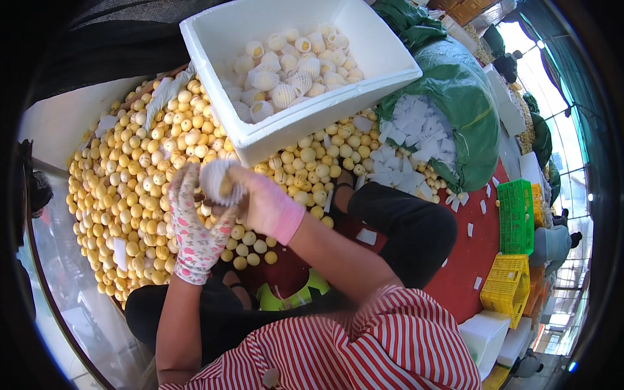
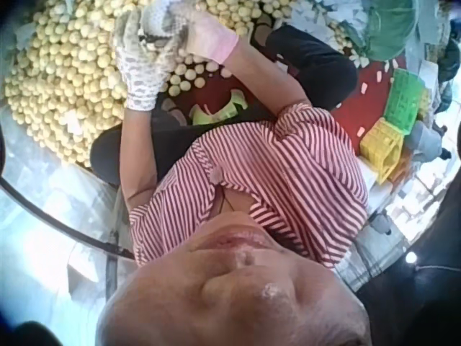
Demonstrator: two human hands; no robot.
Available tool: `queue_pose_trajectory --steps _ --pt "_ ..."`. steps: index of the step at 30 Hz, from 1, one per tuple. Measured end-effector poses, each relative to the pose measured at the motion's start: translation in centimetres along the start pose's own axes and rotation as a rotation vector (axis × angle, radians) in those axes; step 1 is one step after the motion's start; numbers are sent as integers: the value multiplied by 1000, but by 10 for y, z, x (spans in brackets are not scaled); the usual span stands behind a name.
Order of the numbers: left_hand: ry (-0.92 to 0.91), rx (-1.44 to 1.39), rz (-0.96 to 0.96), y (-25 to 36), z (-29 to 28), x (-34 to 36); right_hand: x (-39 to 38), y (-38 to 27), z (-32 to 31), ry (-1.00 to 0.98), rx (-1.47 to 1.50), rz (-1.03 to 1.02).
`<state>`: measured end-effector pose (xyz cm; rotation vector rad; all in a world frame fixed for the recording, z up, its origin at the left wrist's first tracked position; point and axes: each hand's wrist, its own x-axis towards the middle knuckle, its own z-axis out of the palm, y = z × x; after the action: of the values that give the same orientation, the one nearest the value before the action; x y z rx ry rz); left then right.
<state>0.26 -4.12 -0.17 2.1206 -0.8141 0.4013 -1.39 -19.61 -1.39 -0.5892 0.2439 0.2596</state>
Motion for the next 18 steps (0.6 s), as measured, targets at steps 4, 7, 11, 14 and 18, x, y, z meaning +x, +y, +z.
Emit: queue_pose_trajectory --steps 4,7,11,14,18 --pt "85 -195 -169 -3 -5 5 -1 -74 11 16 26 -202" --pt "95 -317 -365 -5 2 7 -18 -82 -32 237 -402 -244" --pt "-29 -462 -574 -2 25 11 -50 -74 -198 793 -1609 -266" --pt "-117 -573 -658 -1 40 9 -84 -100 -310 1304 -1899 60" --pt "-185 -443 -684 -4 42 6 -78 -113 -350 1383 -2165 234"
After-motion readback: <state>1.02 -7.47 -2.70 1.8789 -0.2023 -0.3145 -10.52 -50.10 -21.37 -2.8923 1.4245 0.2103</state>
